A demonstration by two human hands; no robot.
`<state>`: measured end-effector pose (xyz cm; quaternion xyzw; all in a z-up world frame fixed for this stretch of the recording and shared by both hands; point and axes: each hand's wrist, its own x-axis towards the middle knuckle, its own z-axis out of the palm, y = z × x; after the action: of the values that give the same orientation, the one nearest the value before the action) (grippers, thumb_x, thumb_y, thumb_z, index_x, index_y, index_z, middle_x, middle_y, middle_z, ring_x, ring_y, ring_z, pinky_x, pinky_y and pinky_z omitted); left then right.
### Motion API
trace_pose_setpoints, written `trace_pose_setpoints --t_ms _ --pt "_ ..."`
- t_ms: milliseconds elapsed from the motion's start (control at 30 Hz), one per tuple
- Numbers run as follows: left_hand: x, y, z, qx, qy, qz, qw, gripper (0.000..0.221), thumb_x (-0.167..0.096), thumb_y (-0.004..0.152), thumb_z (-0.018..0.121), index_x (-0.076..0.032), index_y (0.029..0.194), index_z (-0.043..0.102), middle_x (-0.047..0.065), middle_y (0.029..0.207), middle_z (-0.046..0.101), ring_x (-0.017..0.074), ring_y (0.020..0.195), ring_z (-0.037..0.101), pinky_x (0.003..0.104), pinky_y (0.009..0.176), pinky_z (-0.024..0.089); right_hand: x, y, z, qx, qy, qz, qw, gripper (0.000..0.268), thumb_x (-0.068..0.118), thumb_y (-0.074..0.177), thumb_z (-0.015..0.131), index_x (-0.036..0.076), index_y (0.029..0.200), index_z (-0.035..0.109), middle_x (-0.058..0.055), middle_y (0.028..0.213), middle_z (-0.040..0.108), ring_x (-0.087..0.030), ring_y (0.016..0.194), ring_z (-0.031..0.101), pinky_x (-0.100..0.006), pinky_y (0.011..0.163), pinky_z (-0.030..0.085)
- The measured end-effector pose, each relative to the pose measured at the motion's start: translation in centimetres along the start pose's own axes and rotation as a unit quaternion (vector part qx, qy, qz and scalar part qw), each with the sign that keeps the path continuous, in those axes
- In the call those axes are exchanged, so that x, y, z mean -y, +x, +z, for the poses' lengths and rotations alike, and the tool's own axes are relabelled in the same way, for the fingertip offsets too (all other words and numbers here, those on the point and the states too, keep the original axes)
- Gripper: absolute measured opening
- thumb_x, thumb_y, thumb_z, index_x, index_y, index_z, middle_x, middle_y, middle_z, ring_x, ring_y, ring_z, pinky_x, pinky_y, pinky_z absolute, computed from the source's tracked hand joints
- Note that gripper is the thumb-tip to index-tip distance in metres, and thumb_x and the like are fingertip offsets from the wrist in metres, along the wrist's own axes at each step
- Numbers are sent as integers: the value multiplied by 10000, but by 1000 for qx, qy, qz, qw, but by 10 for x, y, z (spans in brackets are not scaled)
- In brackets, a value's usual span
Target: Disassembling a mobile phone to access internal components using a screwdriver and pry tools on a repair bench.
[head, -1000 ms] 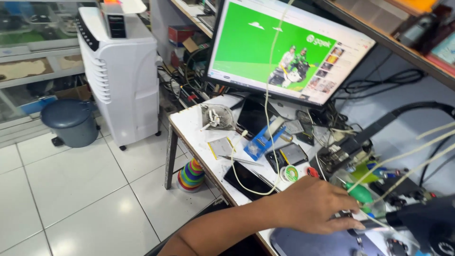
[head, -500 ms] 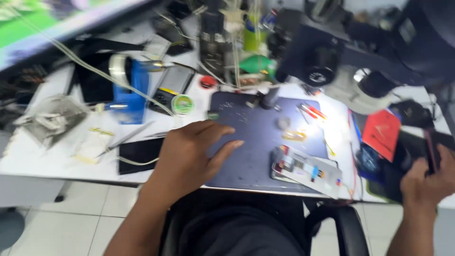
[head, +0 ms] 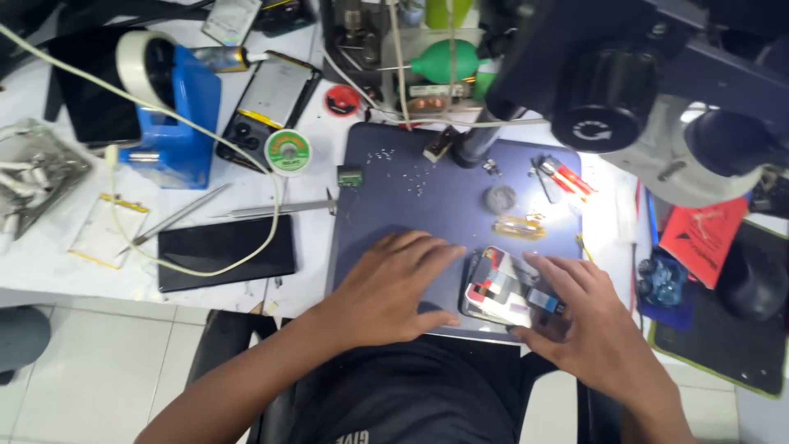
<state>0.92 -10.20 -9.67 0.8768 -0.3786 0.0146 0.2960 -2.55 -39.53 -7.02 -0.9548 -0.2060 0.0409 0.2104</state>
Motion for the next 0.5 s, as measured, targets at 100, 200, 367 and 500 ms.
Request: trace_pose_setpoints --t_ms 100,200,367,500 --pt "-4 1 12 9 -15 -2 1000 916 -587 798 775 -106 1495 427 110 1457 544 339 1338 495 512 1051 381 -9 -4 8 -31 -30 -51 998 909 379 666 866 83 1461 540 -106 1320 638 -319 1223 563 -439 1070 453" --pt "-2 -8 23 -11 33 -13 999 970 -607 787 777 -126 1534 387 115 1459 551 326 1340 515 485 1035 396 4 2 17 -22 -37 -34 999 916 438 645 861 148 1463 571 -93 1231 674 -290 1140 608 -461 959 525" --pt "2 -25 32 -45 23 -22 998 917 -570 824 723 -111 1542 383 121 1437 582 344 1313 542 481 1053 417 -2 11 36 -14 -73 -33 997 953 451 602 872 213 1473 567 -68 1302 680 -275 1212 624 -451 998 528" --pt "8 -34 34 -45 1 -29 999 895 -627 863 585 -115 1559 356 118 1501 558 352 1375 509 492 1090 407 -2 24 39 63 -118 78 988 1026 538 581 865 359 1520 490 26 1311 685 -231 1208 644 -424 974 571"
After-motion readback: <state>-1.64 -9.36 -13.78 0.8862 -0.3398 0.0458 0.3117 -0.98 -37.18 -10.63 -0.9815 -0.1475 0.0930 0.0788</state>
